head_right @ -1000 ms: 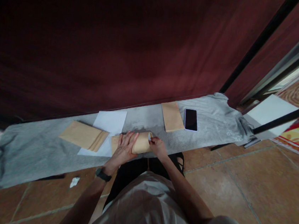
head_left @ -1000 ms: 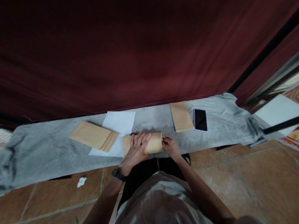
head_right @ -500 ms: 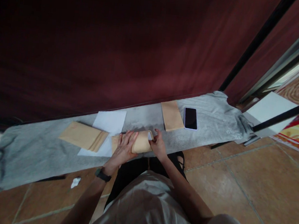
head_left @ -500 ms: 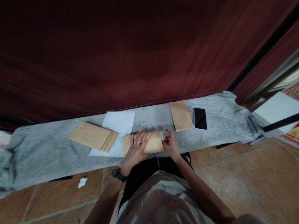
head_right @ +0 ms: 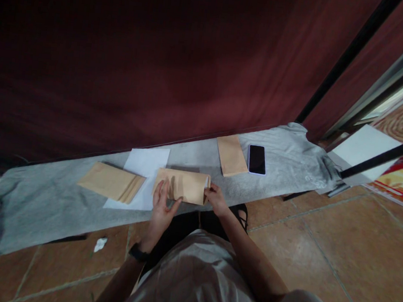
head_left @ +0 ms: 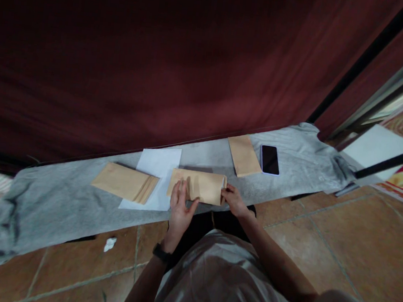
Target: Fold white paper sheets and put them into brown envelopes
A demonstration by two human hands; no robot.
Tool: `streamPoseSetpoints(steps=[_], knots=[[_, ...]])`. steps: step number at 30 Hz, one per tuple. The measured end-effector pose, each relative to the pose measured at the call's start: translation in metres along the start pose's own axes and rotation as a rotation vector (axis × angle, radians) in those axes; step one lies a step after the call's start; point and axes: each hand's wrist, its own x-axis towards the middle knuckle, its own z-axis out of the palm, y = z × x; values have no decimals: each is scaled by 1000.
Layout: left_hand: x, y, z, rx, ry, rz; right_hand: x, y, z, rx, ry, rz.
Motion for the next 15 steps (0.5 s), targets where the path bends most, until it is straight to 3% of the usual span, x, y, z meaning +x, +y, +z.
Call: streamPoseSetpoints(steps=[3,7,11,15], knots=[[-23,0,17,-378,156,-354,-4,1,1,12,-10,20],[-33,11,27,-998,191,-774,-9,4,5,51,7,32],[-25,34,28,-1415,11,-964,-14,3,11,102,-24,32],[-18,51,38,-1552,-65,-1013,-16,1,15,106,-28,38]])
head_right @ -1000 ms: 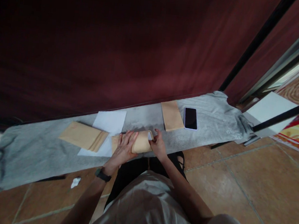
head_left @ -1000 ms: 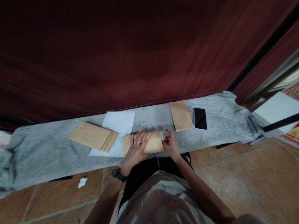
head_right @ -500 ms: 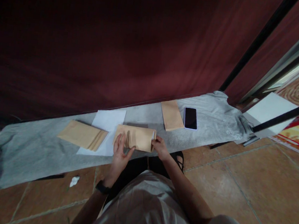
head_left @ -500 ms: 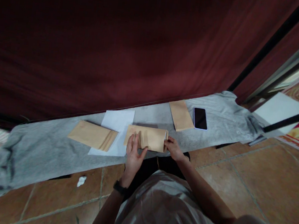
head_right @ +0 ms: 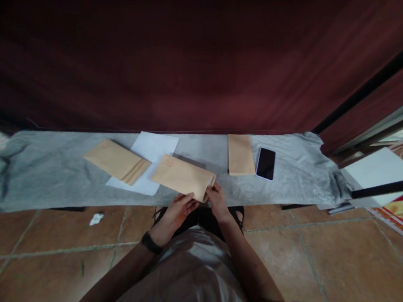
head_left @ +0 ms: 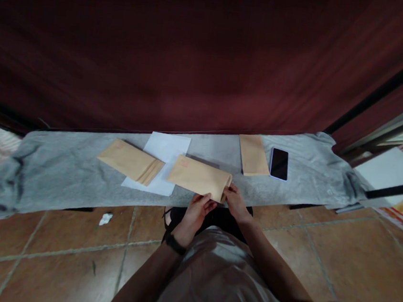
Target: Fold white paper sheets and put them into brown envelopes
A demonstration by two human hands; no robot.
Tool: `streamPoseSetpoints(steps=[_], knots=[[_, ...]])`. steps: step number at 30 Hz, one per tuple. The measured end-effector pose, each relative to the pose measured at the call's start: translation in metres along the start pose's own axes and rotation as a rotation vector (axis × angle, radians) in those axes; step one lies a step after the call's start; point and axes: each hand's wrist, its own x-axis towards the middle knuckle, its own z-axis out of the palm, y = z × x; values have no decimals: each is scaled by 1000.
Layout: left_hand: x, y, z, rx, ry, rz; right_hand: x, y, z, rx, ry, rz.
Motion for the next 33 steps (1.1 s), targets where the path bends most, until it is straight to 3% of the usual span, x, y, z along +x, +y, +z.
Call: streamPoseSetpoints(steps=[4,11,16,20,23,26,28,33], knots=[[8,-2,5,101,23,54,0,1,-3,13,38,6],[29,18,15,570,72,266,11,-8,-17,30,46,23],[44,23,20,820,123,285,33,-13,-22,-91,59,-20],[37,24,10,995,162,288,50,-13,-26,-254,37,2],[26,23,8,1339,157,502,57,-13,-29,-317,2,18],[26,23,14,1806,27,890,59,-13,-31,-360,-35,24],[35,23,20,1966,-48,1045,59,-14,-32,-379,-46,23],[63,18,20,2081,-125,1034,57,-16,-34,-446,-70,40]])
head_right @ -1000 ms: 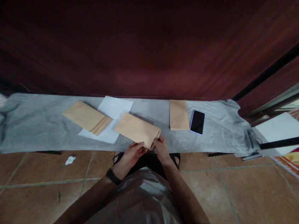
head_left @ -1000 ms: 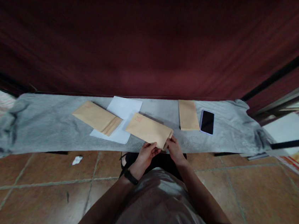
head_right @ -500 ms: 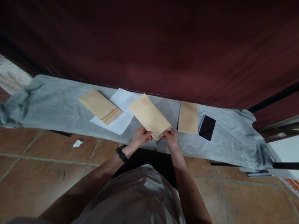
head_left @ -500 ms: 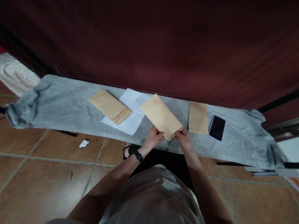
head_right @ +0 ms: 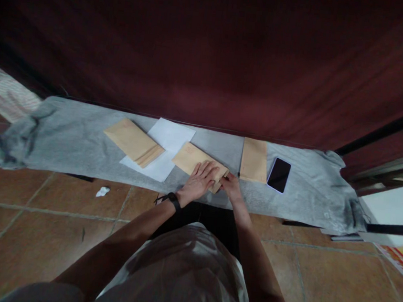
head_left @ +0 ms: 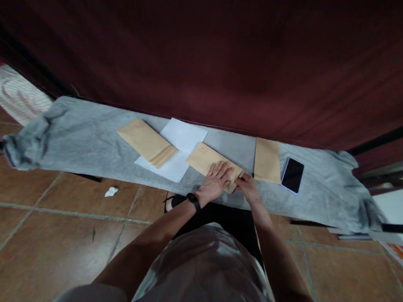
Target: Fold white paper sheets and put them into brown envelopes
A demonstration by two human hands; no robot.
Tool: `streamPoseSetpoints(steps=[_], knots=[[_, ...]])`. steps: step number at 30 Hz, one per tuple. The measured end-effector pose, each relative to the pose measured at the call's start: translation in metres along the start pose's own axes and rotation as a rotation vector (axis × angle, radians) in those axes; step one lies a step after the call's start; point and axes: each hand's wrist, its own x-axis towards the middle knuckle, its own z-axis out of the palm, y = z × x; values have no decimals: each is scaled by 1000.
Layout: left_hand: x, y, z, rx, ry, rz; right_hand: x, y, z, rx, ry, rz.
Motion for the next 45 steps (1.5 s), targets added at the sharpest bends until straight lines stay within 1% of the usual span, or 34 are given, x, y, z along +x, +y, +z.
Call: streamPoseSetpoints(steps=[2,5,11,13,16,18,20,22,24,27,32,35,38,45], knots=[[-1,-3,8,-5,-17,-1,0,2,-1,-42,-6,-6],[-5,-5,16,-10,-21,0,0,7,-3,-159,9,-57],[-6,-6,20,-15,-30,-5,1,16,-6,-357,136,-164],[-5,-6,21,-14,-32,-9,0,18,-5,-455,201,-226],[-4,-6,23,-17,-41,-13,-3,21,-3,-620,348,-330],[-4,-5,23,-22,-45,-14,-7,24,-2,-714,402,-400],[-3,-5,22,-28,-49,-19,-11,28,-1,-784,390,-493],[-3,-5,21,-36,-61,-25,-16,33,-1,-826,326,-593],[-3,-5,20,-43,-72,-30,-20,39,-1,-851,254,-661],[-1,-4,19,-48,-76,-36,-24,46,-1,-874,212,-686],[10,5,23,-62,-74,-52,-24,49,0,-892,234,-689],[19,5,28,-64,-77,-53,-24,49,1,-905,264,-702],[24,-6,31,-50,-65,-63,-23,49,1,-898,264,-722],[28,-50,24,26,-46,-198,-21,51,1,-847,261,-752]])
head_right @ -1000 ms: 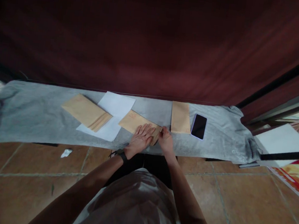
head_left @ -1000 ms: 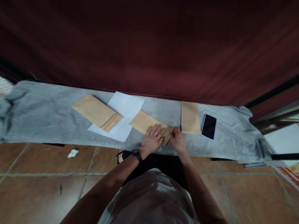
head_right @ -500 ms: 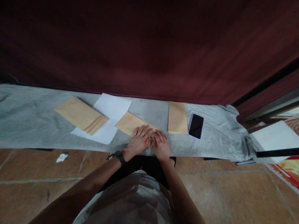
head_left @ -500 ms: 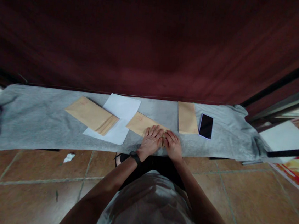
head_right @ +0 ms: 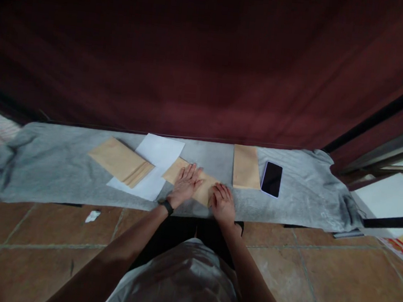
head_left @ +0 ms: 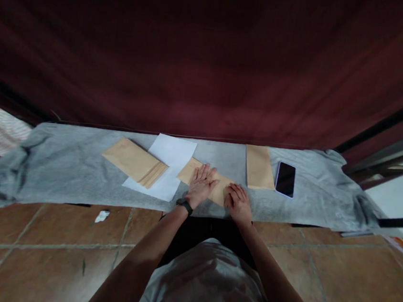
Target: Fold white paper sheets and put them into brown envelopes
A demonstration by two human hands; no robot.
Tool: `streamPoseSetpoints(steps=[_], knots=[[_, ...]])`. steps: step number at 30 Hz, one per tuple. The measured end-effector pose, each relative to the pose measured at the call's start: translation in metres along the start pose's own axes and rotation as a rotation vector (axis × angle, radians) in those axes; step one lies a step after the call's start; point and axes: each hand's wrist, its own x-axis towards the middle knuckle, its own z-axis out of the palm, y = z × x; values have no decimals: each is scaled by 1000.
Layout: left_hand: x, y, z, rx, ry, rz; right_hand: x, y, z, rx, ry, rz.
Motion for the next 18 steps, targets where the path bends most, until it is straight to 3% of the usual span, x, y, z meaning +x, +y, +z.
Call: streamPoseSetpoints(steps=[10,18], knots=[[2,-39,-8,23,23,-164,1,-3,-1,18,9,2],[2,-25,-5,16,21,-176,1,-4,-2,19,14,4]])
